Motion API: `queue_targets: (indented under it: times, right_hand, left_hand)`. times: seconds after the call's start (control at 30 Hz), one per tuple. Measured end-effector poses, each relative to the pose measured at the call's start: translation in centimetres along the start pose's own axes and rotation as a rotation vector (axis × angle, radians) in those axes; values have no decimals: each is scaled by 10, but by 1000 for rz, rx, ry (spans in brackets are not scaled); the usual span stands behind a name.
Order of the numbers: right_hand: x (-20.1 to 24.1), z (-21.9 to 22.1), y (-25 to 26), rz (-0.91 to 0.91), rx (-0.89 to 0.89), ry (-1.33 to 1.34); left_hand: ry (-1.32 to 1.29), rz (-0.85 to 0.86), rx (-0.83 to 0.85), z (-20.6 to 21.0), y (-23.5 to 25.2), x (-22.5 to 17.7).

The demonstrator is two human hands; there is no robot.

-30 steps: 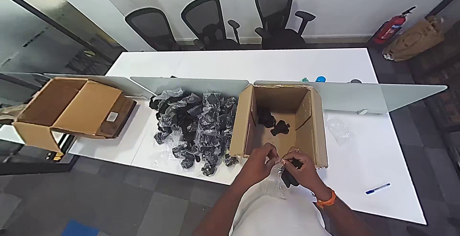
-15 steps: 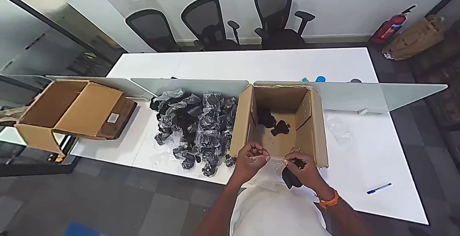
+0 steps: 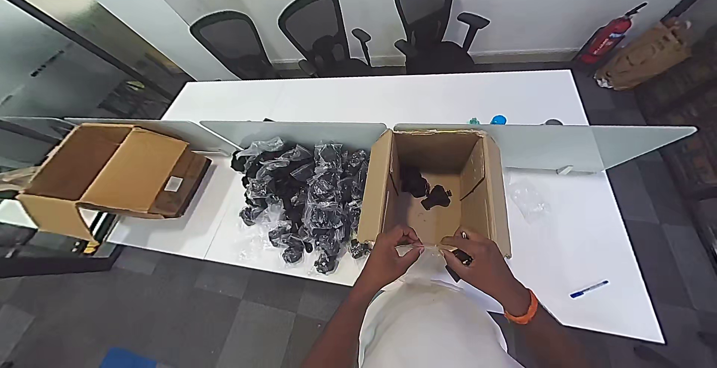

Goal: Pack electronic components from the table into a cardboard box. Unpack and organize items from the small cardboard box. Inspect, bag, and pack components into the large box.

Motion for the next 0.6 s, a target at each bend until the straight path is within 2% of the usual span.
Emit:
queue_targets:
  times: [0.17,0.43,0.6]
  right_hand:
    - [14,10,5,-56,113,-84]
    - [14,16,5,-65,139,-67]
    - [15,18,3,-61,140,-66]
  left_hand:
    - [105,39,71,8,5,-11]
    - [173,22,183,17,7,-12]
    - [181,17,174,21,9,-11]
Point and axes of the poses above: each hand's wrist, its own y-axis towards the middle knuckle, its own z-axis out of the palm, x = y × z, the point moved 9 cm from there along y, towards the middle knuckle, and after that the axes turned 10 degrees about z, right-handed, at the moved point
